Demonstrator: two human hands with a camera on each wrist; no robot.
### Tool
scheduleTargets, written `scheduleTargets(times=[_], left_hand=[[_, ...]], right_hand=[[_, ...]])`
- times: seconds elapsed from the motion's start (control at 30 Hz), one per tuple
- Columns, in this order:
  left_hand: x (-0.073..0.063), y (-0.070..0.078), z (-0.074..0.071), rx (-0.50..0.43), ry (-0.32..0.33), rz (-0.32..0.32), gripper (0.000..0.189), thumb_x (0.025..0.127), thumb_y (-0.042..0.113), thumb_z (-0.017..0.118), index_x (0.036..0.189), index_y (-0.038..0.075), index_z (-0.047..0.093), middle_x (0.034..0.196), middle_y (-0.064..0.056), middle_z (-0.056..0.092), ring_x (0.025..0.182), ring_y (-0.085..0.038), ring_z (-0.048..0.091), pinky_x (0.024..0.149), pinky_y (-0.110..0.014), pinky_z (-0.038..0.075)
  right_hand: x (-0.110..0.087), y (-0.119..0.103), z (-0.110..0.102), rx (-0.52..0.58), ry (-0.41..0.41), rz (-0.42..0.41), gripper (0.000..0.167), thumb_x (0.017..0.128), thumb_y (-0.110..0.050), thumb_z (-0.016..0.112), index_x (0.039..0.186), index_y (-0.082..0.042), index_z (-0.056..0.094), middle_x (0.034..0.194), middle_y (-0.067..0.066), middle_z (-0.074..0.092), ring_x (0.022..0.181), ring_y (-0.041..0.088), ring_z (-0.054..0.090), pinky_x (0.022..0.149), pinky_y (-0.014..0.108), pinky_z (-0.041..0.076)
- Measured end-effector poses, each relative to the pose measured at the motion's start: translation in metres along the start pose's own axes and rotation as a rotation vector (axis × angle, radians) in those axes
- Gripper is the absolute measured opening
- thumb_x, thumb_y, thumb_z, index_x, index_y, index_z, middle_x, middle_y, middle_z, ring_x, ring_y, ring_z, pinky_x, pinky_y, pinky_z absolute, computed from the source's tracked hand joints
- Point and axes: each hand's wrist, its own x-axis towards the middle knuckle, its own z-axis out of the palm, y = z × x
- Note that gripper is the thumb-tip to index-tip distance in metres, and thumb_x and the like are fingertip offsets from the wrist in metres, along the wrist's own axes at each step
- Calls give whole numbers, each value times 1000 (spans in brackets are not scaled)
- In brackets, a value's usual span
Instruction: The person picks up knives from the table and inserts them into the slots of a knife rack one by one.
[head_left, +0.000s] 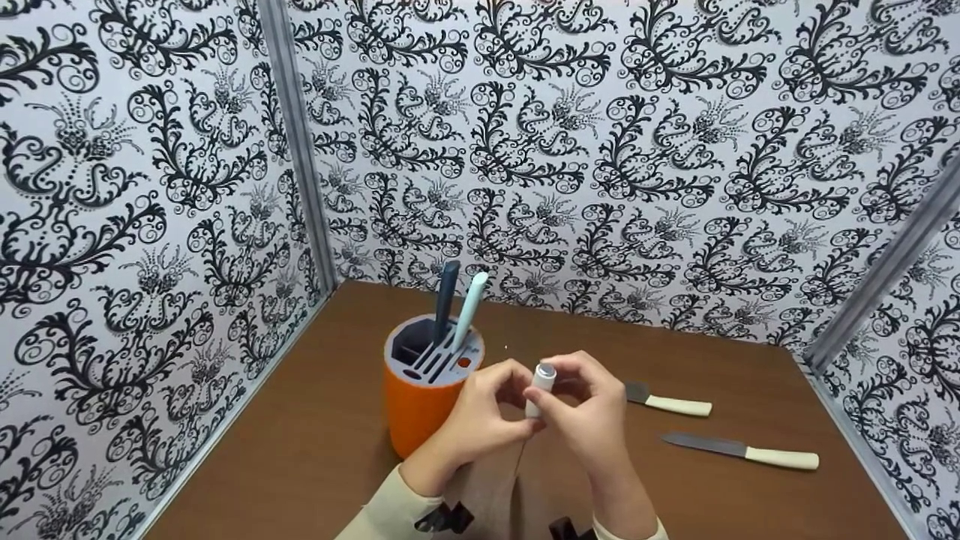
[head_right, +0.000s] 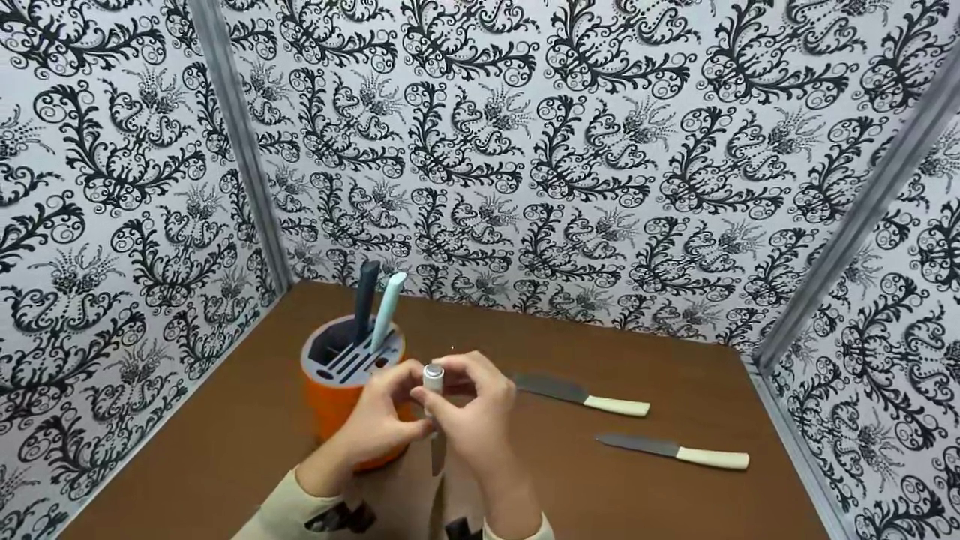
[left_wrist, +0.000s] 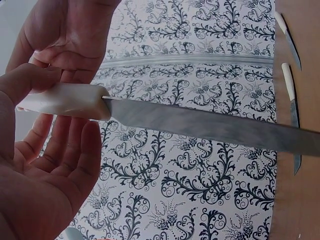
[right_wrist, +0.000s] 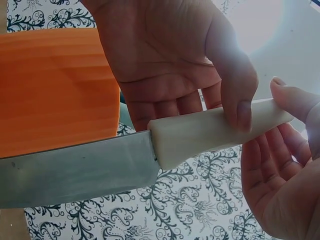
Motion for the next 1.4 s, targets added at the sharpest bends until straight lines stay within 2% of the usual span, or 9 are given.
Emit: scheduleTargets(times=[0.2,0.53,0.87,0.97,1.07,1.23,1.33,1.4], left_hand=[[1,-1,0,22,13,33,28,83,13,88,102,12,68,92,-4,71,82,-4,70,75,-29,65],[0,2,1,41,29,49,26,82,11,87,101,14,70,92,-2,73,82,-4,69,75,-32,65],[-2,4,0,20,44,37,23,84,13,87,99,14,70,91,-4,73,81,-5,69,75,-28,65],[-2,5,-1,13,47,29,23,84,12,87,99,14,70,91,-4,72,82,-5,70,76,-29,65],[-2,6,-3,-5,50,20,24,83,8,87,99,13,70,91,-5,72,82,-7,71,77,-32,66],[-3,7,-7,-28,74,1,30,77,0,87,98,10,69,90,-8,72,80,-9,71,75,-38,66],[-3,10,-12,-52,88,1,32,76,0,88,100,10,70,90,-8,73,80,-9,71,74,-38,66],[-3,12,-16,-84,90,8,32,77,-1,88,100,9,69,89,-9,74,79,-10,72,74,-37,66]], right_hand=[[0,-1,0,-31,0,-50,31,73,16,87,99,2,75,91,-2,73,77,15,74,69,28,65],[0,-2,0,-73,-5,-91,30,74,13,88,98,0,75,90,-2,71,78,12,73,69,25,63],[-1,-1,0,-84,-26,-78,30,76,11,88,99,-2,75,91,0,71,78,12,73,70,26,64],[-1,-2,-1,-67,-35,-67,30,76,11,87,101,-1,75,93,-1,72,80,11,73,71,25,63],[0,1,-4,-3,-41,-89,30,78,15,83,104,6,71,94,-4,72,83,9,71,74,22,62],[8,16,-16,75,13,-103,28,81,19,75,106,17,61,92,-8,71,80,5,67,70,18,57],[15,37,-22,118,68,-40,24,85,18,70,106,19,59,89,-8,70,77,5,65,65,17,53],[20,53,-24,153,101,25,20,87,18,69,106,15,61,88,-7,70,76,6,64,65,17,52]])
